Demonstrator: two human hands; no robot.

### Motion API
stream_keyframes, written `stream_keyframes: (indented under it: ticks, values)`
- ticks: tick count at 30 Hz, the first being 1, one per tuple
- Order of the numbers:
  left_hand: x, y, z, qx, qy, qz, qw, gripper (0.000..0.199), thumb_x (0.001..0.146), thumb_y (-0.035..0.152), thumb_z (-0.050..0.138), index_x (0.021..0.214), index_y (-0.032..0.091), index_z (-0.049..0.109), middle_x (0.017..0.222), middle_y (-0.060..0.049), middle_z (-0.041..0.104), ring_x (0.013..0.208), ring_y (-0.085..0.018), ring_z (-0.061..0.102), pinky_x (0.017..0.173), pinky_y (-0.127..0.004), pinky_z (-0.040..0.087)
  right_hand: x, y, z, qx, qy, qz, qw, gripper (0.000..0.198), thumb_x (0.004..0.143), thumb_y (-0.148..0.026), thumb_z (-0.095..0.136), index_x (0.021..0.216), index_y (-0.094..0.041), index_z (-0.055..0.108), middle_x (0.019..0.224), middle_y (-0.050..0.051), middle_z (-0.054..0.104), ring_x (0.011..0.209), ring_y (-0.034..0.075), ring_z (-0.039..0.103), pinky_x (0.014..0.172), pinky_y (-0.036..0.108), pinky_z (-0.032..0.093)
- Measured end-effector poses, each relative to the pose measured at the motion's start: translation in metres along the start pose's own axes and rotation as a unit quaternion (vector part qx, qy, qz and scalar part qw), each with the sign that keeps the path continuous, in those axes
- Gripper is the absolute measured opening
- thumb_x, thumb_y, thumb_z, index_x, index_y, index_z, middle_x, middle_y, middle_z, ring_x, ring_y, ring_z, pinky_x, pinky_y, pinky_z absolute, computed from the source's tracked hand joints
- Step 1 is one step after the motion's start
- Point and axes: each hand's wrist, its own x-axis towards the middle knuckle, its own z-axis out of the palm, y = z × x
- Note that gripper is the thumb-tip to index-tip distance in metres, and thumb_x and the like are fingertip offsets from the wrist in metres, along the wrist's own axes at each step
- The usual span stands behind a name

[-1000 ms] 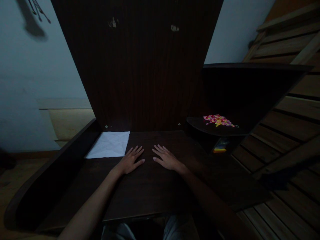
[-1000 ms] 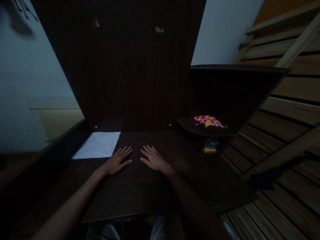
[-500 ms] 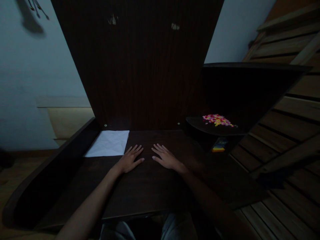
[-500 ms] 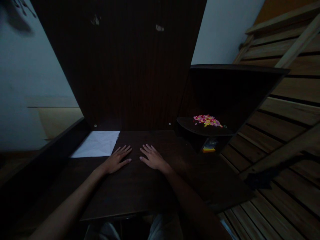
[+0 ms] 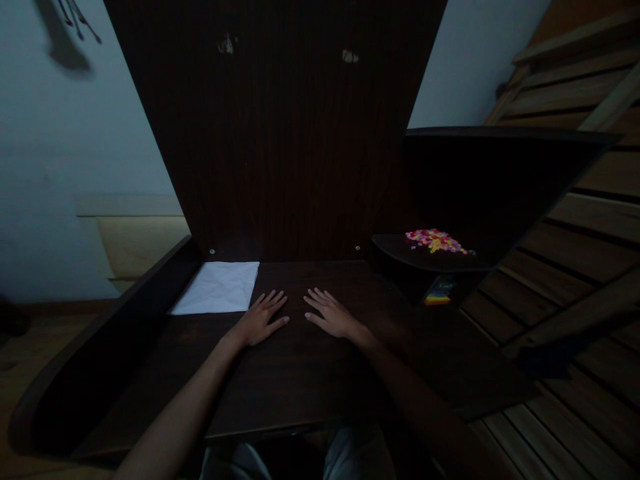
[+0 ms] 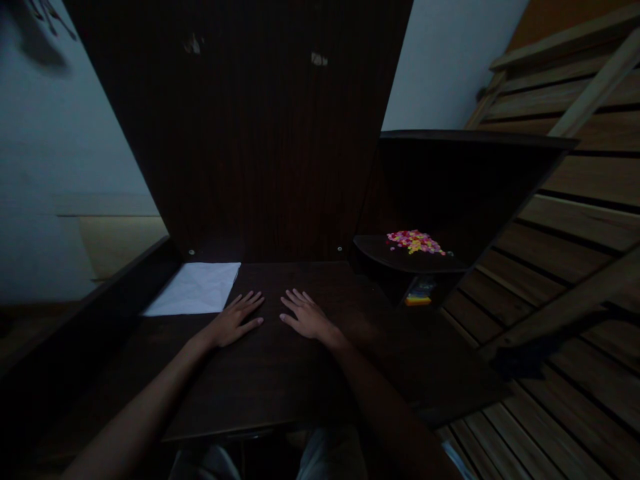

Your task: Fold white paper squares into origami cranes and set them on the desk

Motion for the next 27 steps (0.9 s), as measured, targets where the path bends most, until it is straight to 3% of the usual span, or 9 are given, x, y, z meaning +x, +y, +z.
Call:
stream_keyframes:
  ticks: [27]
  values:
    - [-0.0006,0.0014,-0.0006,0.01,0.006,0.002,1.0,0.066,0.09,0.06,0.027,0.144,0.021,0.031,0.151,-0.008,0.028,0.141,-0.025,0.019,0.114,-0.047,0.016,-0.0007,-0.0005,-0.0004,-0.005,0.0,-0.001,1.0,0.062,0.093,-0.055,0.029,0.143,-0.019,0.034,0.151,0.01,0.025,0.142,0.024,0.017,0.115,0.045,0.014]
